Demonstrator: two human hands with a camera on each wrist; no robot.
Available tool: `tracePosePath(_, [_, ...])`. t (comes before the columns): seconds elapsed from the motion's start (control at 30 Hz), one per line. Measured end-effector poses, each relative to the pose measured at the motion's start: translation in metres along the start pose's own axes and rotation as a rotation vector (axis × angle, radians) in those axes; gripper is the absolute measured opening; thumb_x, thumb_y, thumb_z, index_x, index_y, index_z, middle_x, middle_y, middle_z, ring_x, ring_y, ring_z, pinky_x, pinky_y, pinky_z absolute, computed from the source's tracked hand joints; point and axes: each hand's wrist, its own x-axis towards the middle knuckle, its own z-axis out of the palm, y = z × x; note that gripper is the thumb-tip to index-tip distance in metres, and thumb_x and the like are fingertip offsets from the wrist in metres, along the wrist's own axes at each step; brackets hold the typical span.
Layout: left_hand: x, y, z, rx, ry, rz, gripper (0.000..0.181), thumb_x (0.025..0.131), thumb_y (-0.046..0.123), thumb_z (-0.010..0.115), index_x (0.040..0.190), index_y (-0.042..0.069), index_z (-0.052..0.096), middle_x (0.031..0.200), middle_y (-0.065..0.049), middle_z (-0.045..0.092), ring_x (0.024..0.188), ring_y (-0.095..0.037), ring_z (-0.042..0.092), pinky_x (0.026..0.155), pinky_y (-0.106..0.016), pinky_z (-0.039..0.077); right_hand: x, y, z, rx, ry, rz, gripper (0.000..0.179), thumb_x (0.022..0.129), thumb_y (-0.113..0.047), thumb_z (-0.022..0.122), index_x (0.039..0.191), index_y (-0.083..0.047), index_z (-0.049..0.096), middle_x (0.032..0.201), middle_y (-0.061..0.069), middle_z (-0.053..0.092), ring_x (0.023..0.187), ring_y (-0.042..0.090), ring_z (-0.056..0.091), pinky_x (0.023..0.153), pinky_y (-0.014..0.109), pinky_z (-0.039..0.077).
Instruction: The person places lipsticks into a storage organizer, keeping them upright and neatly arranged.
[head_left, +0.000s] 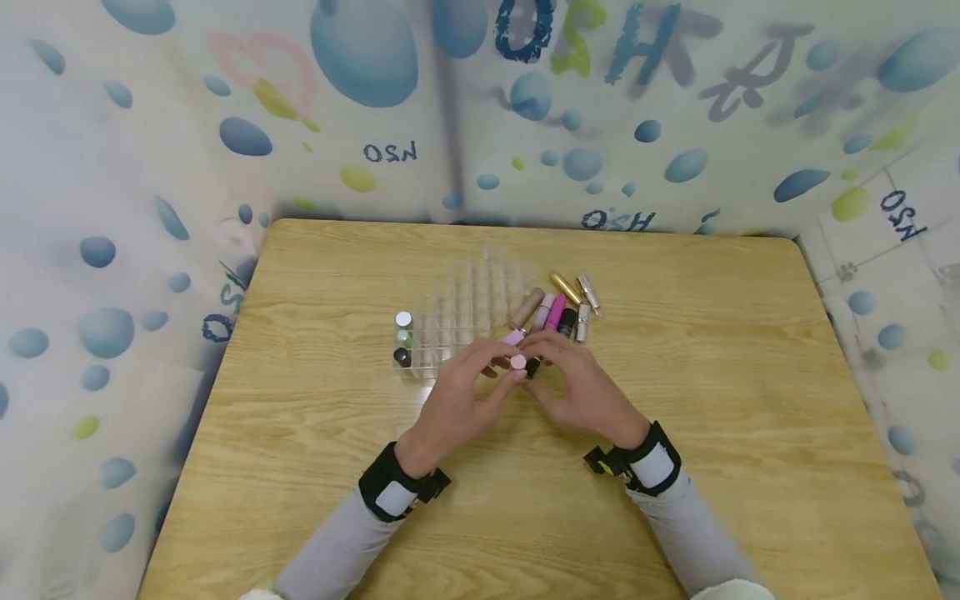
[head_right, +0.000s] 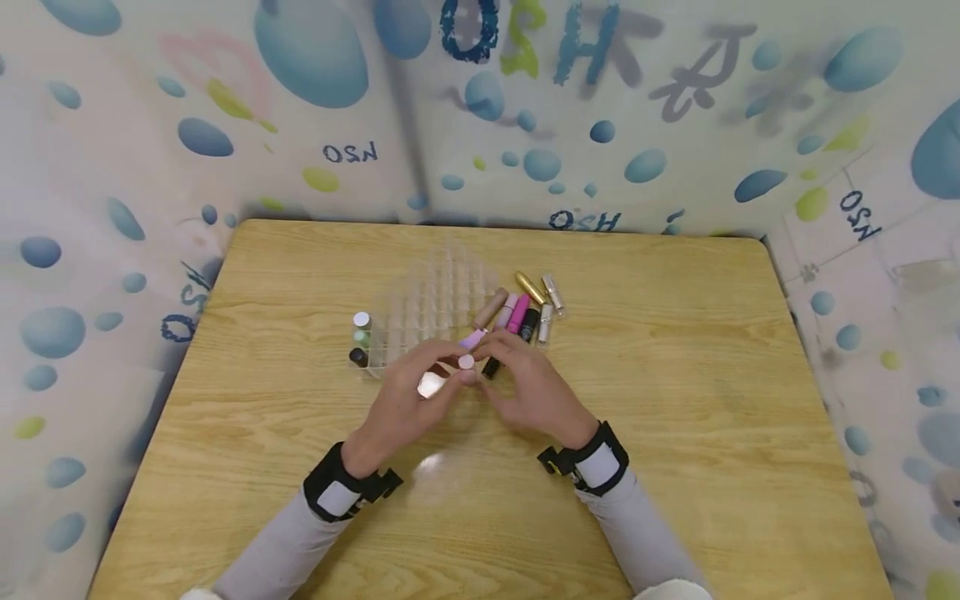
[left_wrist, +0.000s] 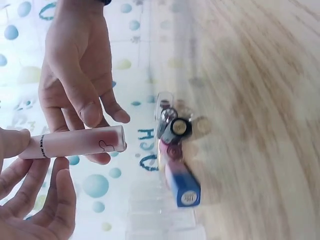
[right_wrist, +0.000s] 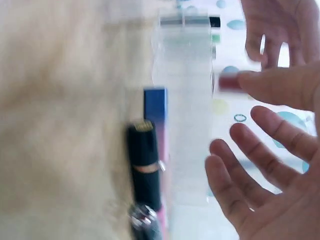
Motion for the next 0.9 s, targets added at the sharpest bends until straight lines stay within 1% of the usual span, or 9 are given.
tracePosePath(0.07, [0.0,-0.001,-0.005,0.006,0.015,-0.006,0.027,0.093,0.012,0.075,0.118,0.008,0.066,0.115,-0.006,0.071,0.097,-0.019,0.07,0.078,-0.031,0.061,0.009,0.004,-0.005,-0.065,0.015,-0.011,0.031,0.089,-0.007,0.077,0.119,-0.006,0.071,0.129,0.009,0.065,0.117,0.024,0.063,0.095,0.046,0.056])
tracePosePath(0.13, [-0.001,-0.001,-0.011,0.006,0.027,-0.022,0.026,0.093,0.011,0.075,0.117,0.009,0.066,0.113,-0.005,0.071,0.097,-0.018,0.07,0.078,-0.032,0.061,0.019,0.009,-0.01,-0.098,0.045,0.008,0.026,0.091,-0.008,0.076,0.117,-0.005,0.073,0.127,0.011,0.065,0.112,0.026,0.064,0.093,0.046,0.056])
tracePosePath(0.23, [-0.001,-0.002,-0.018,-0.003,0.044,-0.048,0.024,0.094,0.012,0.074,0.116,0.008,0.068,0.111,-0.005,0.071,0.097,-0.019,0.071,0.077,-0.034,0.061,0.036,0.018,-0.012,-0.183,0.091,0.055,0.024,0.094,-0.011,0.073,0.116,-0.003,0.075,0.126,0.013,0.065,0.112,0.028,0.064,0.093,0.046,0.056])
tracePosePath(0.3, [-0.002,-0.002,-0.022,-0.007,0.054,-0.058,0.023,0.094,0.012,0.074,0.116,0.008,0.068,0.111,-0.006,0.071,0.097,-0.019,0.071,0.076,-0.034,0.062,0.046,0.023,-0.011,-0.235,0.104,0.09,0.025,0.096,-0.013,0.072,0.118,-0.002,0.075,0.13,0.015,0.064,0.118,0.031,0.062,0.098,0.048,0.054])
tracePosePath(0.4, [-0.002,-0.002,-0.027,0.0,0.065,-0.054,0.023,0.093,0.011,0.075,0.115,0.007,0.068,0.111,-0.006,0.072,0.096,-0.019,0.072,0.075,-0.032,0.062,0.058,0.029,-0.009,-0.309,0.105,0.118,0.028,0.097,-0.013,0.068,0.121,0.0,0.075,0.138,0.018,0.062,0.128,0.034,0.058,0.106,0.05,0.05])
tracePosePath(0.5, [-0.002,-0.001,-0.03,0.014,0.069,-0.052,0.024,0.093,0.011,0.075,0.115,0.006,0.069,0.11,-0.006,0.072,0.096,-0.018,0.072,0.075,-0.029,0.062,0.066,0.033,-0.008,-0.319,0.095,0.137,0.029,0.1,-0.011,0.063,0.125,0.001,0.073,0.144,0.02,0.058,0.134,0.037,0.054,0.109,0.051,0.048])
tracePosePath(0.6, [-0.001,0.001,-0.034,0.036,0.07,-0.061,0.024,0.093,0.013,0.075,0.116,0.006,0.069,0.111,-0.006,0.072,0.097,-0.018,0.071,0.074,-0.029,0.062,0.071,0.036,-0.007,-0.312,0.09,0.159,0.029,0.101,-0.009,0.061,0.126,0.001,0.073,0.146,0.019,0.058,0.135,0.037,0.054,0.108,0.051,0.049])
tracePosePath(0.73, [0.0,0.002,-0.038,0.053,0.077,-0.057,0.025,0.094,0.013,0.075,0.117,0.006,0.068,0.111,-0.007,0.072,0.097,-0.019,0.072,0.074,-0.03,0.062,0.074,0.041,-0.005,-0.299,0.11,0.185,0.028,0.101,-0.01,0.063,0.123,0.001,0.075,0.143,0.018,0.061,0.132,0.035,0.057,0.107,0.05,0.05])
tracePosePath(0.9, [0.002,-0.001,-0.048,0.053,0.084,-0.071,0.023,0.096,0.014,0.072,0.117,0.008,0.068,0.107,-0.004,0.072,0.099,-0.019,0.071,0.075,-0.034,0.062,0.077,0.043,-0.001,-0.279,0.154,0.179,0.023,0.099,-0.01,0.066,0.115,0.003,0.078,0.135,0.02,0.065,0.126,0.035,0.062,0.105,0.049,0.052])
